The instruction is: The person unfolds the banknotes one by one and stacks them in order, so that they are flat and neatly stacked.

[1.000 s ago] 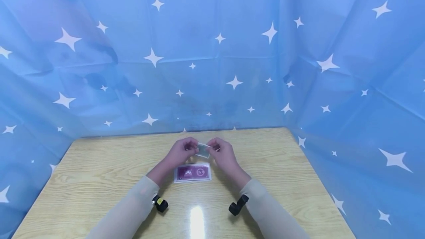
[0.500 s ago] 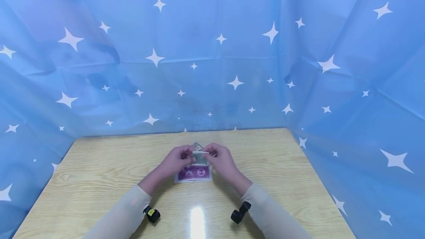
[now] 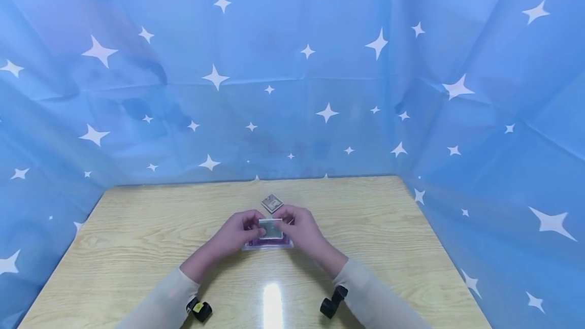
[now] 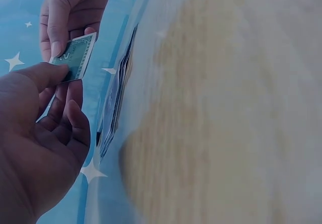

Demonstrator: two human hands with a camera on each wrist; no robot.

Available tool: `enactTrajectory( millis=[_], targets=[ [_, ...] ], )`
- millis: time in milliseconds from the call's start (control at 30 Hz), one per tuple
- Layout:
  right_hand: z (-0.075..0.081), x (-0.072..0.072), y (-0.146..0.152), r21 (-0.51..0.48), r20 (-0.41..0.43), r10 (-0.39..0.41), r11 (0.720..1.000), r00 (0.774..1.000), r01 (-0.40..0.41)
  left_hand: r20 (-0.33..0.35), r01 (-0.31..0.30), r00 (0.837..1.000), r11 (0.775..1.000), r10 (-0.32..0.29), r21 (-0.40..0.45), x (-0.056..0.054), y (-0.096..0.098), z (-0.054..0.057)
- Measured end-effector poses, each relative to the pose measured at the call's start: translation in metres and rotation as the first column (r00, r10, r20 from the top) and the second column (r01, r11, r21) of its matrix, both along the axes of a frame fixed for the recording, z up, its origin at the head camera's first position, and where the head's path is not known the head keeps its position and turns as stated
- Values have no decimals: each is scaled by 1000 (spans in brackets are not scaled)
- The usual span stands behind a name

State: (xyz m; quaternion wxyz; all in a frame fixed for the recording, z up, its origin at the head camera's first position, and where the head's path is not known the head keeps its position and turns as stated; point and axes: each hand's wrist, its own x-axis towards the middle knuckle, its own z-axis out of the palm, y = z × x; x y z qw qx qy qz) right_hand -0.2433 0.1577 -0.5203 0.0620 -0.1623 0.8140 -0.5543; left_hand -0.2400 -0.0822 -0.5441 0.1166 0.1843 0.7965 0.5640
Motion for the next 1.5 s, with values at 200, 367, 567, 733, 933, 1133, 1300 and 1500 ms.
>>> enactTrajectory(
  millis=[200, 367, 567, 733, 933, 1133, 1300, 1500],
  targets=[
    [1, 5, 1, 25, 7, 37, 999, 999, -37, -2, -11, 1000, 1000, 11, -1, 7, -2, 0],
    [4, 8, 0, 27, 14, 50, 998, 999, -50, -9, -1, 1000, 999, 2, 45, 10, -3, 3],
    [4, 9, -1, 25, 5, 32, 999, 999, -32, -36, 6, 999, 998, -3, 69, 11, -4, 3],
    [3, 9, -1, 1, 0, 25, 1000, 1000, -25, -52, 17, 999, 996, -13, 83, 11, -3, 3],
    [2, 10, 0, -14, -3, 19, 1000, 1000, -19, -55, 10, 998, 997, -6, 74, 13, -2, 6],
    [2, 12, 1, -8, -23, -1, 1000, 1000, 1, -85, 0, 996, 999, 4, 55, 13, -2, 6],
    [4, 13, 0, -16, -32, -18, 1000, 999, 18, -117, 4, 993, 999, 1, 39, 11, -2, 3],
    [8, 15, 2, -37, -1, -11, 999, 1000, 11, -136, 23, 991, 997, -14, 69, 10, -5, 2]
  ],
)
